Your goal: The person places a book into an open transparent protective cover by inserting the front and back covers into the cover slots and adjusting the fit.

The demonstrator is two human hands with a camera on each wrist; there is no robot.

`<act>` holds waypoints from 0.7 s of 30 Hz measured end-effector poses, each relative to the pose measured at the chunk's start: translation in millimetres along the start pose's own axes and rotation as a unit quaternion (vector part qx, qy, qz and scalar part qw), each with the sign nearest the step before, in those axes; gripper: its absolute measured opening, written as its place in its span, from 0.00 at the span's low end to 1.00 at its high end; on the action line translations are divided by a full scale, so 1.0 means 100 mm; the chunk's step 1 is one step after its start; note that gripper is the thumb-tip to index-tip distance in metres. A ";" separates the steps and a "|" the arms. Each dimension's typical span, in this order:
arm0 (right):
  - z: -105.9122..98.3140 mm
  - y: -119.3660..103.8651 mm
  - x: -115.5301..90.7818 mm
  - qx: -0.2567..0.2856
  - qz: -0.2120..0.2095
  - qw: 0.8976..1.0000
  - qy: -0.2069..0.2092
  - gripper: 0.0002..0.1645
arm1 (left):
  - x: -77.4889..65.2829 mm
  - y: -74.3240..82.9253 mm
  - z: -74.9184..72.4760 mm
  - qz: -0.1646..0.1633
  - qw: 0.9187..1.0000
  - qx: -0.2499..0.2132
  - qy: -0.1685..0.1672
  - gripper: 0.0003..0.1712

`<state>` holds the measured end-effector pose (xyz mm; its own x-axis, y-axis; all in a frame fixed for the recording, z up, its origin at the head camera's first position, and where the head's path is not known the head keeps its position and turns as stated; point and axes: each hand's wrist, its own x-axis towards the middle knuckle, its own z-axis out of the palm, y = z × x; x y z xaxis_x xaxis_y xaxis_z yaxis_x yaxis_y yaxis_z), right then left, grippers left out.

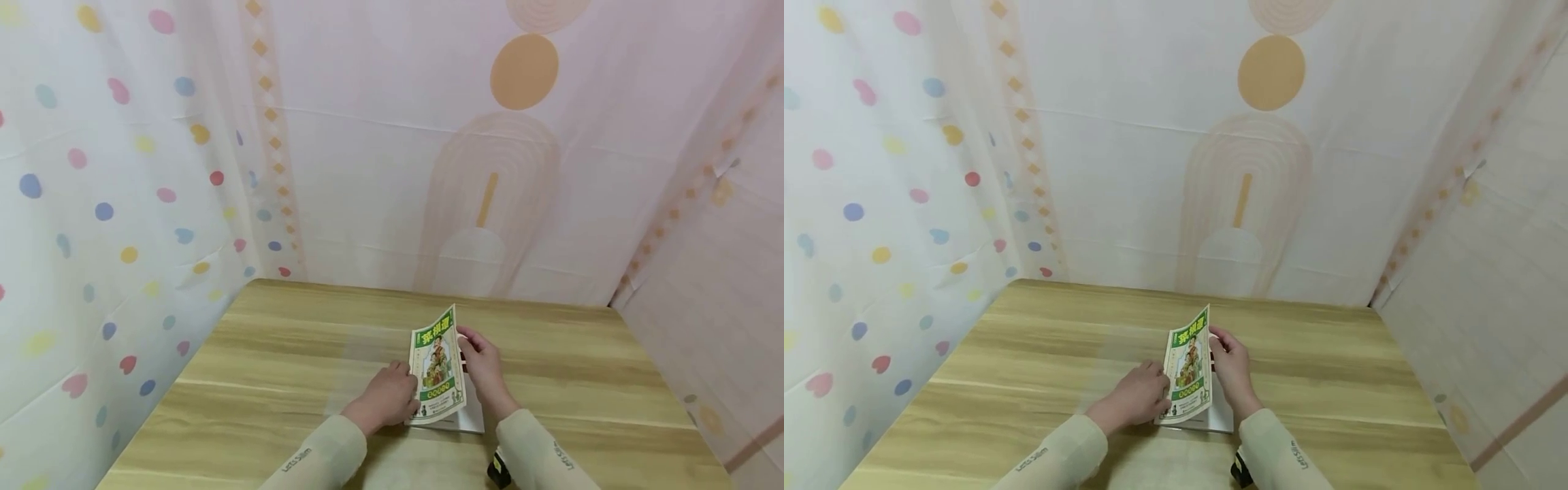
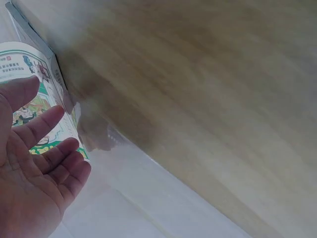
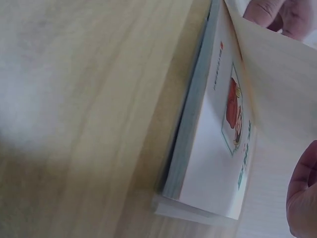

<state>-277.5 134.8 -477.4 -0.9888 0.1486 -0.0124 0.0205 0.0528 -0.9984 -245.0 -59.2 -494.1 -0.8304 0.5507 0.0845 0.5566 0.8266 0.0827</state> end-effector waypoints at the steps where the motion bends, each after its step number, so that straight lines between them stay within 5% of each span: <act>1: 0.02 0.00 -0.01 0.001 -0.005 1.000 -0.003 0.20 | 0.00 -0.01 -0.01 -0.002 1.000 -0.001 0.000 0.15; 11: 0.09 -0.02 -0.06 -0.005 -0.030 0.999 -0.025 0.22 | 0.01 0.03 -0.05 -0.005 0.999 -0.026 -0.025 0.18; 21: 0.13 -0.03 -0.12 -0.005 -0.015 0.999 -0.044 0.26 | 0.06 0.07 -0.09 -0.001 0.994 -0.102 -0.029 0.23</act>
<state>-267.2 120.2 -475.1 -0.9982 0.0595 0.0124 -0.0084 0.0667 -0.9977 -245.6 -51.0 -484.5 -0.8278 0.5603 0.0280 0.5442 0.7898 0.2829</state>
